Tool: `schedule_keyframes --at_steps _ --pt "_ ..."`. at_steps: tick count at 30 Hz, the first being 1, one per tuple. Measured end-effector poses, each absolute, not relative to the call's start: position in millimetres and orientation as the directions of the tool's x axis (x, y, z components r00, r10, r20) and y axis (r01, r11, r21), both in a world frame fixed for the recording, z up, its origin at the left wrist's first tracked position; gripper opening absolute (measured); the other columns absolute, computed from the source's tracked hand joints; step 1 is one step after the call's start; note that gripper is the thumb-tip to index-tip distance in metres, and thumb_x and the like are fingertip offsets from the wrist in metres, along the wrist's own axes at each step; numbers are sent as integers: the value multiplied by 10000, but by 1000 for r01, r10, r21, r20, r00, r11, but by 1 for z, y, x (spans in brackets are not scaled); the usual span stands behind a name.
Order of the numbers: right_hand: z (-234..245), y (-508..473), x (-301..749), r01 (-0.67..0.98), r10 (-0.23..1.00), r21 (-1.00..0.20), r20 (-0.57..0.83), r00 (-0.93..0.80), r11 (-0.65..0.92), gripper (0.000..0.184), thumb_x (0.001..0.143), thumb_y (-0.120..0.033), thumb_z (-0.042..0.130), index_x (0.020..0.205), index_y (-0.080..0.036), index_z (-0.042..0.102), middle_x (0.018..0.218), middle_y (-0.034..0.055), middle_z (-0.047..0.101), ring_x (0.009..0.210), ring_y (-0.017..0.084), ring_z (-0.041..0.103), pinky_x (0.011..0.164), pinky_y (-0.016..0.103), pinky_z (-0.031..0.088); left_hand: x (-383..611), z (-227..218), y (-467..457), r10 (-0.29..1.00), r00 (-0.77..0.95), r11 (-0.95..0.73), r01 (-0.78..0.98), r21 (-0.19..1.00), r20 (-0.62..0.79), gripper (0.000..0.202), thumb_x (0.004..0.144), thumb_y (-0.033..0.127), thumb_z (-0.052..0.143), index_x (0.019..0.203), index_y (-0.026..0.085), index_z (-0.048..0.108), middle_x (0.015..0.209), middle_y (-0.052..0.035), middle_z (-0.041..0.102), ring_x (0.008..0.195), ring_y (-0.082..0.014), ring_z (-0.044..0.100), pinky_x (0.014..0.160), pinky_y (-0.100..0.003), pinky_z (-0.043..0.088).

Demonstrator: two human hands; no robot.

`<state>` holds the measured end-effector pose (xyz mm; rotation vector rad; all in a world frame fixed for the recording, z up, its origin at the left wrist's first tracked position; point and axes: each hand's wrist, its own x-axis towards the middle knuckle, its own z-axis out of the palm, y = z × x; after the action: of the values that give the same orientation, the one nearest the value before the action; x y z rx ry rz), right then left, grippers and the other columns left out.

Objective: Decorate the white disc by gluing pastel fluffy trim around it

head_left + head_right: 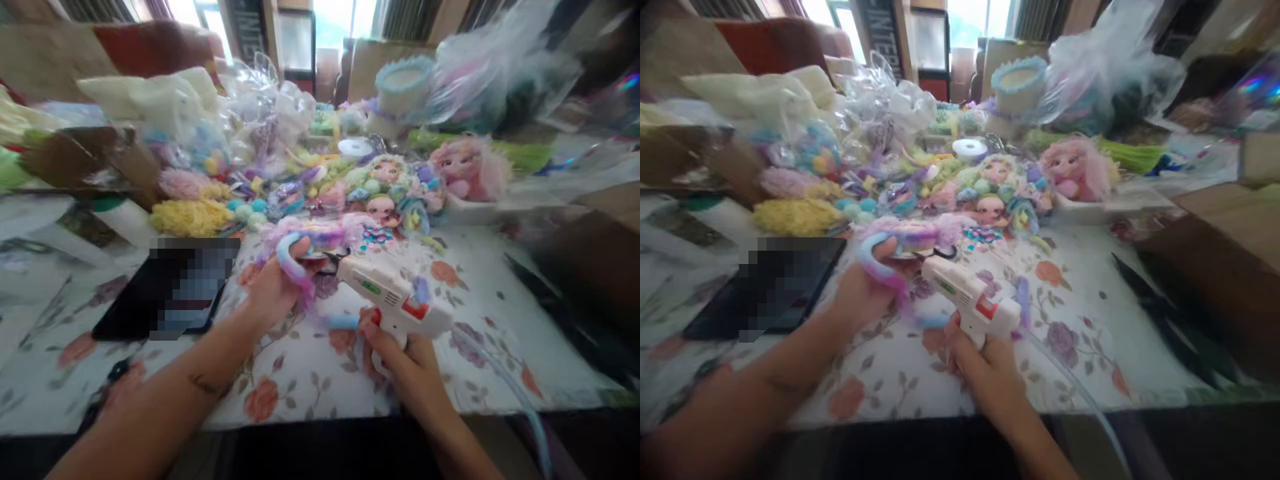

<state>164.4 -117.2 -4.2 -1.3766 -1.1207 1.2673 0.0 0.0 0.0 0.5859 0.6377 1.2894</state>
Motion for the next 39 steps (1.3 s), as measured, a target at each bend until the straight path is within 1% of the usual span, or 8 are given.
schedule_keyframes --at_steps 4,9,15,22,28,32,36,39 --pt "-7 -117 166 39 985 -985 -165 55 -167 331 891 -463 581 714 -184 571 512 -27 538 489 96 460 474 212 363 2 2 1 983 121 183 -687 703 -137 244 729 126 754 964 180 718 955 -25 787 885 -214 747 806 -299 596" --pt "-5 -116 165 26 983 -984 -175 54 -176 308 890 -439 575 710 -190 567 506 -28 536 480 93 438 463 215 349 1 1 2 980 131 199 -689 697 -151 216 755 154 750 967 180 716 911 -24 785 908 -223 746 823 -313 592" --pt "-2 -116 163 11 984 -986 -163 72 -165 281 892 -416 574 730 -186 578 497 -32 533 469 95 439 453 220 345 -1 -2 3 981 148 194 -693 694 -126 196 755 181 767 943 158 718 951 -43 783 933 -228 740 879 -330 581" --pt "-5 -117 165 29 976 -979 -201 80 -204 301 893 -447 578 762 -177 600 493 -28 537 452 95 440 431 210 341 0 -1 3 981 152 192 -691 697 -120 225 737 178 779 953 163 717 953 -44 782 923 -235 740 820 -328 596" --pt "-9 -116 167 30 984 -984 -178 19 -178 307 903 -449 574 745 -185 579 524 -21 556 491 104 476 447 214 345 0 -1 3 982 142 191 -686 702 -128 212 729 187 783 930 163 720 987 -55 781 920 -227 740 807 -309 592" --pt "-7 -116 166 11 983 -984 -180 27 -180 272 886 -431 603 769 -187 573 516 -33 552 488 99 469 471 216 355 0 -1 3 978 140 211 -683 699 -157 220 710 180 788 919 170 721 984 -53 781 922 -229 738 787 -308 593" --pt "-5 -116 164 6 984 -984 -176 37 -176 292 887 -442 589 739 -191 563 516 -29 545 505 111 488 469 222 357 0 -1 3 977 159 211 -680 702 -140 196 733 194 781 918 165 720 963 -54 781 940 -232 735 831 -319 583" --pt "-6 -117 165 35 979 -980 -192 63 -194 299 889 -445 580 738 -187 584 518 -24 553 489 111 486 459 226 364 -1 0 2 979 153 205 -679 705 -137 169 763 194 761 923 168 717 925 -44 781 943 -232 736 871 -333 573"
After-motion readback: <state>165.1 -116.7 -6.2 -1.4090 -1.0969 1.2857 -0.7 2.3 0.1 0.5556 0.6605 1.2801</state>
